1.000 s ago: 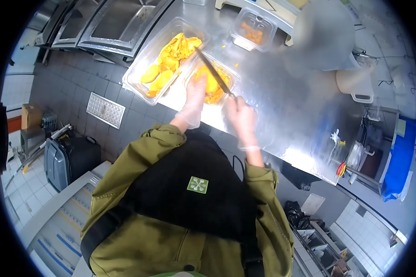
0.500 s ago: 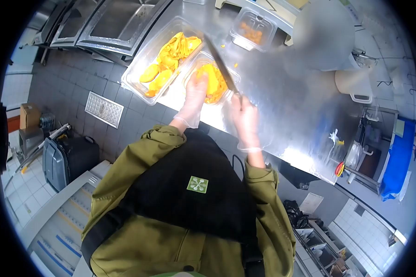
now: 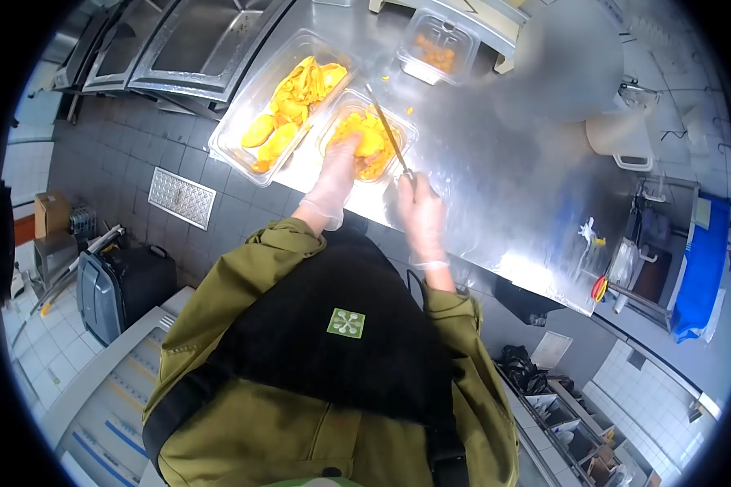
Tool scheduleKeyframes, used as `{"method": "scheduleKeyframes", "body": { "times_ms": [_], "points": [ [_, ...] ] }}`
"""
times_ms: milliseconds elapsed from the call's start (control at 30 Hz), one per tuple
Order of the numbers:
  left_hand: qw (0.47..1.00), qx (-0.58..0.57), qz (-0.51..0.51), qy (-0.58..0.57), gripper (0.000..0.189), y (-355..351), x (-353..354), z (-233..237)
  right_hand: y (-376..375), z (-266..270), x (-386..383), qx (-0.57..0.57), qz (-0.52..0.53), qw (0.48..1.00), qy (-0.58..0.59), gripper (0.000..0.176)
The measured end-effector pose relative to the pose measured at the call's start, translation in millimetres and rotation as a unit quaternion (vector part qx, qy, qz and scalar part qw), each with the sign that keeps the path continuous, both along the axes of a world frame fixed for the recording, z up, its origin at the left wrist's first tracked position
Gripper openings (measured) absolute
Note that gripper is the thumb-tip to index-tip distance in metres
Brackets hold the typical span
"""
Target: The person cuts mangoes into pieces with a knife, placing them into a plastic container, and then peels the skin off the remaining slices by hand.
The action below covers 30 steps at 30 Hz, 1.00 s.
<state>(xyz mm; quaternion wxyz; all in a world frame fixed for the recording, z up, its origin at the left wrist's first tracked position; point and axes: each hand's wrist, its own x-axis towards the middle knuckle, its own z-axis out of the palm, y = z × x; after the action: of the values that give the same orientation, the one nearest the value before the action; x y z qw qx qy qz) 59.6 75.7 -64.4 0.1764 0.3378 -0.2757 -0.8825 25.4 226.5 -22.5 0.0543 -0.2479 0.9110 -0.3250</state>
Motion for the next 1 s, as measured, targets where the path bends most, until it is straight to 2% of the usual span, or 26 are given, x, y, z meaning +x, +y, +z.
{"method": "scheduleKeyframes", "body": {
  "times_ms": [100,200,400,500,600,700,800,900,1000],
  "points": [
    [0.998,0.056,0.037,-0.004,0.028,2,-2,3,4,-13,4,0.006,0.03,0.998,0.056,0.02],
    [0.997,0.077,0.003,-0.028,0.026,0,0,10,3,-18,8,0.02,0.037,0.997,0.072,0.02],
    [0.999,0.034,0.009,-0.029,0.02,4,2,-1,-7,-24,11,0.061,0.038,0.991,0.114,0.021],
    [0.999,-0.012,-0.025,0.029,0.019,3,6,-14,-16,-23,12,0.063,0.026,0.988,0.136,0.02],
    [0.999,-0.014,0.026,-0.018,0.015,14,3,-4,-24,-26,5,0.08,0.027,0.992,0.09,0.021],
    [0.999,0.026,-0.038,0.004,0.016,11,12,4,-26,-33,-12,0.092,0.058,0.992,0.068,0.021],
    [0.999,0.041,-0.013,-0.003,0.016,6,11,-4,-17,-25,-15,0.011,0.047,0.998,0.034,0.022],
    [0.996,0.085,-0.027,-0.018,0.021,-6,14,-4,-4,-11,-4,-0.001,0.044,0.999,-0.007,0.02],
    [0.991,0.131,-0.037,-0.008,0.012,-8,13,3,5,-9,6,0.017,0.06,0.998,0.0,0.02]
  ]
}}
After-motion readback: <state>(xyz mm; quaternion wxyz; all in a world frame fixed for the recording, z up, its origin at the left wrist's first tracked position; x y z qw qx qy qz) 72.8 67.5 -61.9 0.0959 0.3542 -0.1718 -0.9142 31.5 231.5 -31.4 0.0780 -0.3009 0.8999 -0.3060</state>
